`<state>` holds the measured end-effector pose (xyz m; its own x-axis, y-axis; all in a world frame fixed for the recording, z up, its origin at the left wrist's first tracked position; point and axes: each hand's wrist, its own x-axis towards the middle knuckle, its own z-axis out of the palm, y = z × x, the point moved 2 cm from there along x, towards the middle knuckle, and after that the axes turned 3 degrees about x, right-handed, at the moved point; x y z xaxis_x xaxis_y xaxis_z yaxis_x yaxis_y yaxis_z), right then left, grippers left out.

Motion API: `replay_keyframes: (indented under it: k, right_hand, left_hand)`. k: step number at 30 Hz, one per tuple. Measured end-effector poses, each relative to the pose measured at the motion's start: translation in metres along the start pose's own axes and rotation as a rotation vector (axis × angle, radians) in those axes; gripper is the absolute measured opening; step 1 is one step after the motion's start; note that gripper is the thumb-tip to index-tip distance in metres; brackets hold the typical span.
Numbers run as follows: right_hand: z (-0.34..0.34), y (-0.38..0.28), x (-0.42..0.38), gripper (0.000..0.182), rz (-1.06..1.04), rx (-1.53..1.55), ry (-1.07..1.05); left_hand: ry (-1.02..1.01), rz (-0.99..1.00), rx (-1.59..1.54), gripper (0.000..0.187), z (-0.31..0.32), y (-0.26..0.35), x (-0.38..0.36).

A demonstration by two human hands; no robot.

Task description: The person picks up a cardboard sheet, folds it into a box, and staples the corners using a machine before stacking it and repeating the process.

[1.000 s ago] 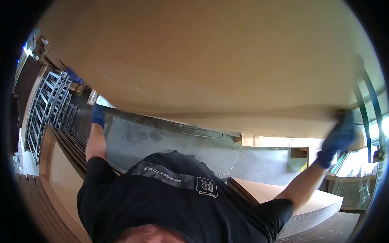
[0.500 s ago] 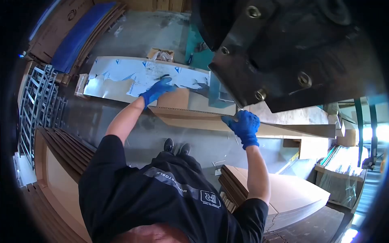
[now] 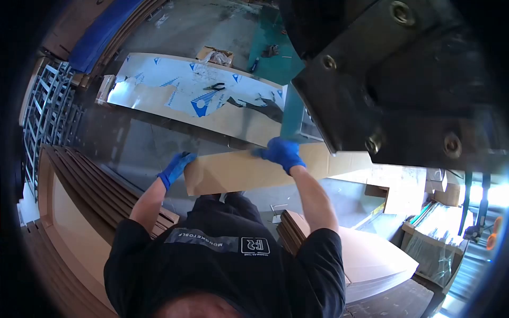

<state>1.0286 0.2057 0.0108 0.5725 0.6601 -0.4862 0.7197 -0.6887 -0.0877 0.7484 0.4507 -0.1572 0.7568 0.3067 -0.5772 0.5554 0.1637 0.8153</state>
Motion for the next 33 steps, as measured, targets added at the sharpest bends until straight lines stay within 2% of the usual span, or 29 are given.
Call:
replay_keyframes:
  k: [1,4,6,8,10,11,13,14,15,16,17,18,19,21,22,23,24,27,28,30,33]
  right_hand:
    - [-0.012,0.004,-0.016,0.073,-0.001,-0.032,0.039]
    - [-0.071,0.038,-0.060,0.066,0.024,0.003,0.096]
    - [-0.101,0.063,-0.099,0.062,0.017,0.032,0.230]
    - [-0.130,0.084,-0.135,0.057,0.006,0.123,0.373]
    - [-0.158,0.100,-0.163,0.049,-0.038,0.148,0.497]
    - [-0.173,0.107,-0.178,0.044,-0.085,0.123,0.566]
    - [-0.201,0.133,-0.201,0.032,-0.241,0.020,0.737]
    - [-0.218,0.156,-0.208,0.027,-0.230,0.034,0.721]
    - [-0.234,0.180,-0.207,0.023,-0.220,0.045,0.711]
    - [-0.243,0.203,-0.196,0.022,-0.318,-0.012,0.788]
    - [-0.251,0.194,-0.188,0.021,-0.417,-0.070,0.860]
    - [-0.256,0.185,-0.190,0.019,-0.423,-0.028,0.842]
    - [-0.261,0.174,-0.195,0.018,-0.337,0.012,0.797]
    - [-0.265,0.168,-0.198,0.018,-0.167,0.095,0.678]
    - [-0.253,0.212,-0.178,0.021,-0.293,0.354,0.680]
    - [-0.238,0.265,-0.153,0.022,-0.327,0.321,0.690]
    - [-0.225,0.317,-0.127,0.022,-0.362,0.278,0.687]
    - [-0.263,0.243,-0.148,0.020,-0.256,0.438,0.636]
    - [-0.269,0.238,-0.148,0.020,-0.239,0.468,0.631]
    - [-0.272,0.243,-0.147,0.019,-0.243,0.530,0.638]
    - [-0.270,0.248,-0.147,0.018,-0.212,0.612,0.614]
  left_hand:
    - [0.000,-0.015,0.041,0.027,0.004,0.008,-0.011]
    - [-0.002,0.376,0.014,0.025,0.039,0.058,-0.024]
    - [-0.057,0.439,-0.151,0.028,0.064,0.152,-0.073]
    - [-0.100,0.295,0.593,0.015,0.065,0.255,-0.118]
    - [0.018,0.919,0.733,0.025,0.064,0.287,-0.130]
    - [-0.007,1.016,0.560,0.026,0.067,0.302,-0.127]
    - [0.118,1.333,0.663,0.035,0.079,0.349,-0.131]
    - [0.272,1.533,0.948,0.043,0.085,0.377,-0.143]
    - [0.270,1.538,0.944,0.043,0.091,0.404,-0.144]
    - [0.263,1.542,0.938,0.046,0.096,0.421,-0.142]
    - [0.288,1.519,0.790,0.046,0.097,0.426,-0.133]
    - [0.309,1.488,0.642,0.047,0.099,0.423,-0.121]
    - [0.334,1.465,0.501,0.048,0.099,0.419,-0.110]
    - [0.108,1.239,-0.044,0.048,0.081,0.366,-0.081]
    - [0.014,1.158,-0.152,0.048,0.082,0.354,-0.063]
    - [-0.068,1.072,-0.264,0.049,0.082,0.342,-0.045]
    - [-0.120,1.034,-0.239,0.049,0.091,0.340,-0.023]
    - [-0.271,0.868,-0.191,0.052,0.128,0.326,0.021]
    - [-0.270,0.854,-0.228,0.052,0.142,0.325,0.021]
    - [-0.238,0.909,-0.271,0.052,0.143,0.365,0.027]
    - [-0.453,0.742,-0.313,0.051,0.141,0.375,0.007]
